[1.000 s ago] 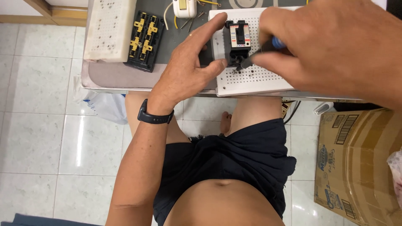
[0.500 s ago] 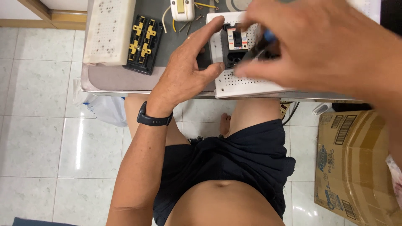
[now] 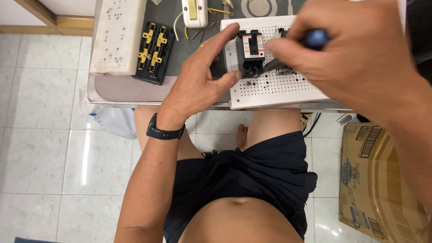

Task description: The person uses a screwdriver to tighten screws on two black electrical components mounted on a white perforated board. They repeatedly adjust the components and tighten the terminal screws while seated at a table.

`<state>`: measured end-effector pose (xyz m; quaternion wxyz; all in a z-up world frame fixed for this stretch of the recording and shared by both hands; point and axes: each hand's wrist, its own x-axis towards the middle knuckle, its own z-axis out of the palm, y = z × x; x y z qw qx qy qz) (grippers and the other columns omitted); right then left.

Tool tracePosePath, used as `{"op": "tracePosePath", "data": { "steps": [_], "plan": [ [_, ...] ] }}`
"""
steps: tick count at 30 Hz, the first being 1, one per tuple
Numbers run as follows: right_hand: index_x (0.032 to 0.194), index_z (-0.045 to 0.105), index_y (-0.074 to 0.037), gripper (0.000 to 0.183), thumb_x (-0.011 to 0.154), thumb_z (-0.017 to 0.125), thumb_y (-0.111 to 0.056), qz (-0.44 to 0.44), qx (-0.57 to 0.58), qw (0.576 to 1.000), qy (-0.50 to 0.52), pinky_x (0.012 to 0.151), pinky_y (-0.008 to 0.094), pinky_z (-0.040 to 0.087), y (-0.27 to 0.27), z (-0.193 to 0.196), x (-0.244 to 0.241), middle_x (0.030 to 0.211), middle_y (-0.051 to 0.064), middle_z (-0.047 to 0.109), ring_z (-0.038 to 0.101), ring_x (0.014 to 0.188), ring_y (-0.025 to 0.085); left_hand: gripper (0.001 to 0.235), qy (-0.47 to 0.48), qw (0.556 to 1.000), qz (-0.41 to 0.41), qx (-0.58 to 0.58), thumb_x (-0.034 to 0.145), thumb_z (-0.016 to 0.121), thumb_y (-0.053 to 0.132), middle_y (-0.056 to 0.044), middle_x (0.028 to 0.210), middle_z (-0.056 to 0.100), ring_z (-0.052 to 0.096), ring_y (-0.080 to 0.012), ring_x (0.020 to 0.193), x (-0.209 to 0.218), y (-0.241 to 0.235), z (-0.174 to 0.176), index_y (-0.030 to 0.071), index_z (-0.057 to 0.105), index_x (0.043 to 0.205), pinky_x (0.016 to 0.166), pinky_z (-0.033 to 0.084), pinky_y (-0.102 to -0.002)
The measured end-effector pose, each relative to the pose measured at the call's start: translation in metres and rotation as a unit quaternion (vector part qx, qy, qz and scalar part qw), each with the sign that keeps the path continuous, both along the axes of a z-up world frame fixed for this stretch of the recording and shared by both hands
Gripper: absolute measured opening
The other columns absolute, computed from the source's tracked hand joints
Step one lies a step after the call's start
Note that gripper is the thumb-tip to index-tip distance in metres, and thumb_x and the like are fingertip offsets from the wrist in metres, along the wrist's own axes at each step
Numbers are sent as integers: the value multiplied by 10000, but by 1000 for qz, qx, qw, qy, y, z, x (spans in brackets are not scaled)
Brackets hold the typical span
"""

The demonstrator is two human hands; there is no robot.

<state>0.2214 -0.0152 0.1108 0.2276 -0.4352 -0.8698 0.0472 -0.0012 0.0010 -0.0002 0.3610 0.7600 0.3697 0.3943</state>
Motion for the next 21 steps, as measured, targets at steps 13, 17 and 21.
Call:
{"op": "tracePosePath", "data": {
  "steps": [13,17,21],
  "plan": [
    [826,668,-8,389,1139,895,38,-26,50,998,16,619,309,281,8,-13,8,696,44,536,438,662,142,675,11,1000,4,6,886,642,107,-62,1538,434,461,-246,1408,1,2,0,149,328,1482,1140,406,-366],
    [838,664,-13,398,1172,878,9,-54,26,998,13,632,305,290,2,-6,4,697,38,493,425,687,143,672,9,1000,1,-6,893,624,109,-70,1548,423,435,-256,1430,2,2,2,146,314,1487,1142,407,-374],
    [859,674,-29,387,1194,867,-47,-96,3,995,0,594,291,285,2,-4,2,671,30,450,398,663,127,675,12,1000,5,3,881,627,101,-77,1540,434,446,-265,1422,2,3,1,142,322,1482,1138,418,-376]
  ]
}}
